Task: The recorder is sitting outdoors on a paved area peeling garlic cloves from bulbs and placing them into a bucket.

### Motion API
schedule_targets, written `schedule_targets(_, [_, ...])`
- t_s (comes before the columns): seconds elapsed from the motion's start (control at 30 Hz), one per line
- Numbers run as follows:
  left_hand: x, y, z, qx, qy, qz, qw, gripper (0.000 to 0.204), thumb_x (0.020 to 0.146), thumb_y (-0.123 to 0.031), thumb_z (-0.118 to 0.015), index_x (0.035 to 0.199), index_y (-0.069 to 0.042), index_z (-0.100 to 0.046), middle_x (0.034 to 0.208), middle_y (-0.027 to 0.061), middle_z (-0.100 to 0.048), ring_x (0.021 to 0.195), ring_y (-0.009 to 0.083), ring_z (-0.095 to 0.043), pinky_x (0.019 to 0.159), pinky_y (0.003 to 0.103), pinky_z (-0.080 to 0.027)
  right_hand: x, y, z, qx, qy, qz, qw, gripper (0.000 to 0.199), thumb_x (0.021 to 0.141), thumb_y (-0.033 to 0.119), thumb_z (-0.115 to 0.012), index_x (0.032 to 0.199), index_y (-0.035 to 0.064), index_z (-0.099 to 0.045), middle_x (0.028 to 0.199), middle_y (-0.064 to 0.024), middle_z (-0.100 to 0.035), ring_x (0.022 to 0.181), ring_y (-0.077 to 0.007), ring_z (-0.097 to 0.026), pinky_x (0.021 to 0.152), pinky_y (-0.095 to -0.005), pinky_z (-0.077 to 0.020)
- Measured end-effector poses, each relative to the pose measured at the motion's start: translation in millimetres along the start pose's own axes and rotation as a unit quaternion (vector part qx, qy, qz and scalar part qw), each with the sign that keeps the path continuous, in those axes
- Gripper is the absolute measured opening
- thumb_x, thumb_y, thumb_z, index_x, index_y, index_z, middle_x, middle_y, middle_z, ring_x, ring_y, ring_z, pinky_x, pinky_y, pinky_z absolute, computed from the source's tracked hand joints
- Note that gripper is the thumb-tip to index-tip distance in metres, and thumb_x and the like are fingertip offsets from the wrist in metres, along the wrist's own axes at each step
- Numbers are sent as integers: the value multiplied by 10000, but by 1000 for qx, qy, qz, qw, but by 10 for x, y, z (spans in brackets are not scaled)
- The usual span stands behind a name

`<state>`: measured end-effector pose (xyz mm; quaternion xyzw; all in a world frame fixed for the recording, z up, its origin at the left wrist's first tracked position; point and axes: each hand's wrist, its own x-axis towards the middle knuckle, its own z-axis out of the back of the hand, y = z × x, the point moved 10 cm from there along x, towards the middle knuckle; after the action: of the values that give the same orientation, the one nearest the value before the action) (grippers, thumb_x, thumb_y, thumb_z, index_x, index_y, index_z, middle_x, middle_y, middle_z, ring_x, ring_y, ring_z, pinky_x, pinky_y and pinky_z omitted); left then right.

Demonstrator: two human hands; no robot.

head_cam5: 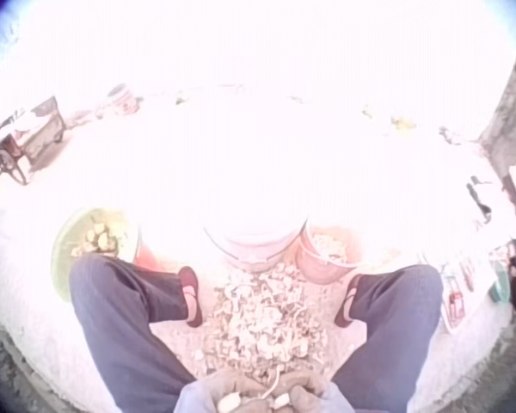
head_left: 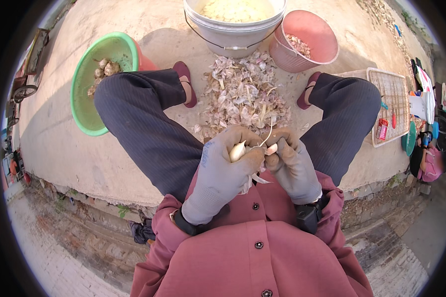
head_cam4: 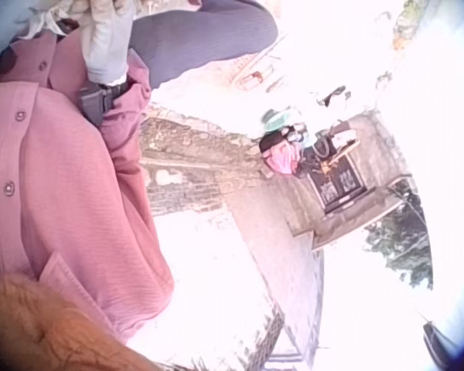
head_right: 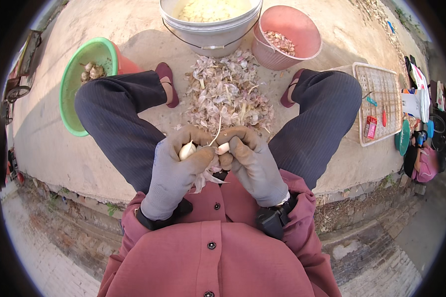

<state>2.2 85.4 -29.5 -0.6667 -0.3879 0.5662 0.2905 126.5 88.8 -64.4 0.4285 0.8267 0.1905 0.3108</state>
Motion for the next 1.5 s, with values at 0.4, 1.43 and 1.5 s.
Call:
schedule_targets(0.4, [81,-83,82,82,-24,-28,996,212,915,-137,-660,1066,11,-645,852,9,-638,753,57,-577,662,216,-480,87,-129,40,212,36,-44,976,317,1040,281,-566,1209,16,-529,1027,-42,-596,877,-94,-611,816,-247,-554])
schedule_targets(1.43, [-64,-545,-14,300,-125,-307,894,470,788,40,-605,1250,2,-526,1142,202,-560,1031,376,-587,887,424,-485,487,193,-307,-317,-97,58,942,449,960,218,-641,1325,-20,-536,1146,-114,-632,1033,-159,-610,886,-307,-508])
schedule_targets(1.5, [-73,-433,-156,283,-116,-331,893,522,766,34,-631,1271,-5,-505,1190,208,-538,1044,395,-576,904,437,-483,412,241,-121,-318,-87,117,937,376,988,223,-594,1272,-22,-567,1048,-83,-661,924,-122,-631,805,-277,-526])
